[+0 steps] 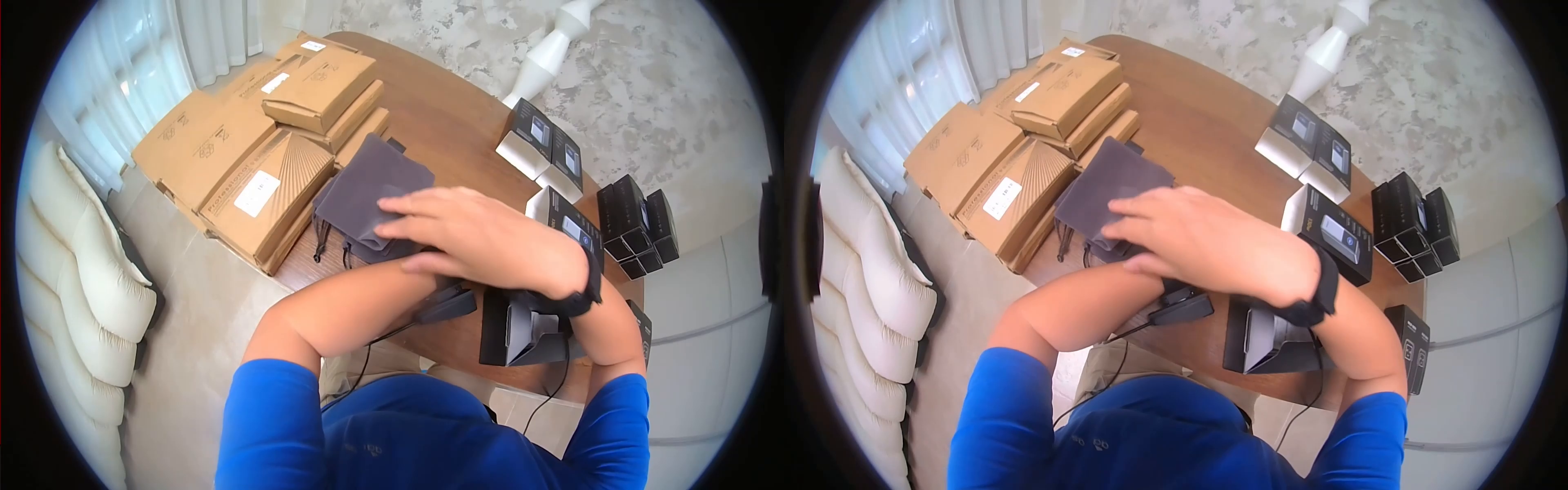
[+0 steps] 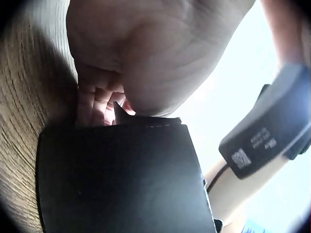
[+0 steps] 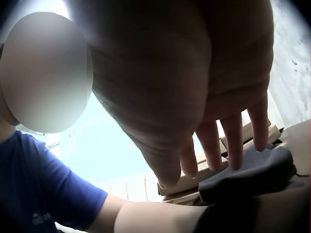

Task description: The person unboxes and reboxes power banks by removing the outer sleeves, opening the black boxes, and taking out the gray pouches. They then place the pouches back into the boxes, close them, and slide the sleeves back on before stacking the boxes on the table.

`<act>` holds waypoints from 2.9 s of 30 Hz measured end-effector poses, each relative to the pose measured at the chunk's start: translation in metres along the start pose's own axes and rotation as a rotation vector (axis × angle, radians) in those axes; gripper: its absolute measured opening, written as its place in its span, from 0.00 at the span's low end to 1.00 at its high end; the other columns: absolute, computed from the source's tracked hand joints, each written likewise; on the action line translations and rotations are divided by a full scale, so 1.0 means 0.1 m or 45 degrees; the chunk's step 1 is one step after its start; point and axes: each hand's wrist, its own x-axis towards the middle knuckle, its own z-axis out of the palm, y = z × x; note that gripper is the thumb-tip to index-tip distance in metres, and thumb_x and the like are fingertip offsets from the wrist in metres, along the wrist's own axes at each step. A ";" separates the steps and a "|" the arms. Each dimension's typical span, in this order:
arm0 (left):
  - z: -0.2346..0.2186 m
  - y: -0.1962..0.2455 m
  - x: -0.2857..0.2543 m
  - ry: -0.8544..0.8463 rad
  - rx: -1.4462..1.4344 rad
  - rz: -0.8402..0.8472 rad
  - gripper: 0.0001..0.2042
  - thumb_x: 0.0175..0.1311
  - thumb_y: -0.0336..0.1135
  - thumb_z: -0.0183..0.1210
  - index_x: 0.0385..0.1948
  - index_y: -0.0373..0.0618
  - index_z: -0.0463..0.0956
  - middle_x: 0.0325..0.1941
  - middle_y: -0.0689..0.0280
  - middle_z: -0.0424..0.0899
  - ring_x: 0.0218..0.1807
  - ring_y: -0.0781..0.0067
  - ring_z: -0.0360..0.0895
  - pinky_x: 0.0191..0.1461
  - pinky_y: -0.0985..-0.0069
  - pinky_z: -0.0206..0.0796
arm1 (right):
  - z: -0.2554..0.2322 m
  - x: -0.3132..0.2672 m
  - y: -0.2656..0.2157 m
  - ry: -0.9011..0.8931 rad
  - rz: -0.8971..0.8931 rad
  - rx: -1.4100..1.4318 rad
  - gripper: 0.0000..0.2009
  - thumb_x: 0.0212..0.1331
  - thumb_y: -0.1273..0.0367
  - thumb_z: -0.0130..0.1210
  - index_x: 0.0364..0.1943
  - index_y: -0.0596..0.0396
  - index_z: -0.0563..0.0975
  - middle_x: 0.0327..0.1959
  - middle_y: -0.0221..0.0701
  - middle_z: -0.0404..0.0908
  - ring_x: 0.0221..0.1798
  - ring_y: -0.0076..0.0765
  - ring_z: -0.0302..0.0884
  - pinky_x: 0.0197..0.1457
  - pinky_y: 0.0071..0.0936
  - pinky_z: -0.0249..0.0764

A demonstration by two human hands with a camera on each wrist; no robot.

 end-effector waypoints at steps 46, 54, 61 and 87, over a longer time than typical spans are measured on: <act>0.18 0.45 0.19 -0.415 -0.081 -0.526 0.07 0.51 0.27 0.64 0.33 0.42 0.85 0.62 0.57 0.74 0.64 0.61 0.68 0.66 0.69 0.57 | 1.06 -2.59 -1.28 1.742 1.617 0.500 0.10 0.64 0.70 0.54 0.27 0.62 0.78 0.26 0.36 0.82 0.26 0.25 0.77 0.26 0.18 0.71; 0.19 0.43 0.19 -0.417 -0.060 -0.489 0.07 0.51 0.26 0.65 0.33 0.42 0.85 0.61 0.58 0.75 0.64 0.61 0.69 0.67 0.69 0.57 | 0.89 -2.79 -1.17 1.825 1.754 1.246 0.22 0.70 0.56 0.45 0.45 0.66 0.75 0.39 0.43 0.82 0.30 0.28 0.80 0.30 0.20 0.78; 0.16 0.42 0.17 -0.412 -0.155 -0.469 0.24 0.48 0.32 0.69 0.52 0.47 0.78 0.68 0.60 0.66 0.68 0.65 0.62 0.70 0.70 0.52 | 0.92 -2.80 -1.10 1.866 1.663 1.323 0.22 0.70 0.56 0.44 0.50 0.65 0.72 0.43 0.42 0.80 0.34 0.29 0.81 0.31 0.20 0.79; 0.14 0.36 0.12 -0.549 0.095 -0.355 0.28 0.52 0.34 0.68 0.58 0.46 0.73 0.64 0.58 0.71 0.61 0.72 0.69 0.64 0.75 0.61 | 0.14 -1.98 -0.95 0.924 0.835 -0.355 0.23 0.41 0.75 0.60 0.48 0.50 0.81 0.58 0.42 0.74 0.54 0.44 0.73 0.61 0.41 0.66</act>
